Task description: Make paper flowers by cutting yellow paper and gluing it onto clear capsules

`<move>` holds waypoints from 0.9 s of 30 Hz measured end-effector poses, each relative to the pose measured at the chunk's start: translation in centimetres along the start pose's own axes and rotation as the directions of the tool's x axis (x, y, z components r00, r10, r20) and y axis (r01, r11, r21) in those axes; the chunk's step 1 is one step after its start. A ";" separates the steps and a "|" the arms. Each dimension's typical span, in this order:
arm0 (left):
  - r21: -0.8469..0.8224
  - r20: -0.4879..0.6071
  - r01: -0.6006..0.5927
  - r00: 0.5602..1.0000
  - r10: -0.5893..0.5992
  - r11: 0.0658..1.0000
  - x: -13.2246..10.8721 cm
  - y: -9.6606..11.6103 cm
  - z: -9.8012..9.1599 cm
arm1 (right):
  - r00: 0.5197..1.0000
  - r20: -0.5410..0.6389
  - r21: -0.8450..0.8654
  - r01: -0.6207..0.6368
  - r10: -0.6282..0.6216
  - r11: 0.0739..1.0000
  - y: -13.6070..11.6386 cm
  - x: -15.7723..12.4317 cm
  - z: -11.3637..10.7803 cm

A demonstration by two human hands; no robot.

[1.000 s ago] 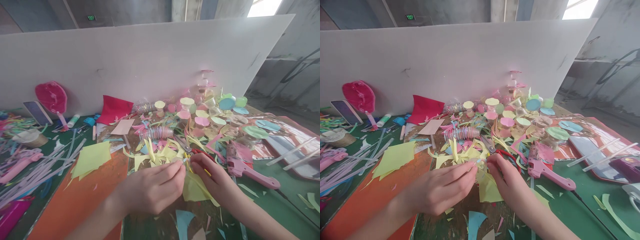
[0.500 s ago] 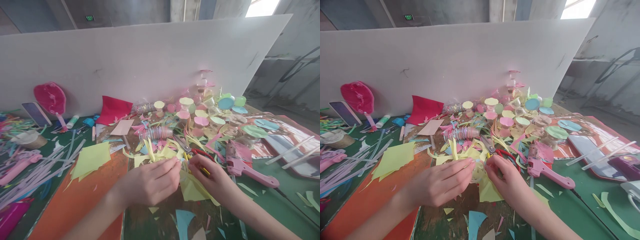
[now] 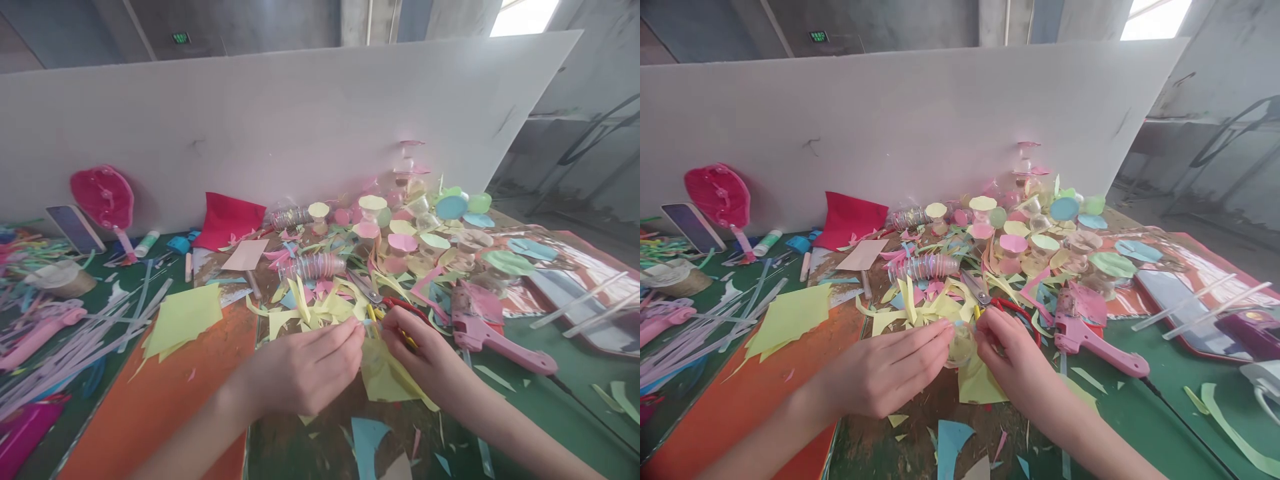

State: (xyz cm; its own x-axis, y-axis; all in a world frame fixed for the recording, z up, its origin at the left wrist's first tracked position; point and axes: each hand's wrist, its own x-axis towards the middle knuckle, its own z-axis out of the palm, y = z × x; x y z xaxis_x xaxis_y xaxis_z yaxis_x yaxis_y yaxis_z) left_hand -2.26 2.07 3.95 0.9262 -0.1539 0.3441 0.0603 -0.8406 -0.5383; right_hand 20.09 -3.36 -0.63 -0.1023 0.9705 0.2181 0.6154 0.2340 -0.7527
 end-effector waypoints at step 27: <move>0.071 -0.082 0.342 0.938 -0.336 0.937 0.4 0.9 0.9 | 0.996 0.061 0.104 -0.068 0.061 0.992 -0.4 -0.4 0.1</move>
State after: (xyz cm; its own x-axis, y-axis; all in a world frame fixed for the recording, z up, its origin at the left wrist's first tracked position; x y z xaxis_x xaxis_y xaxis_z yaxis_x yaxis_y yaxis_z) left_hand -1.48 1.70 2.88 0.8182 0.0958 0.5669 0.3999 -0.8033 -0.4413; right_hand 19.80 -3.82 -0.52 -0.1117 0.9848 0.1332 0.5359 0.1726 -0.8264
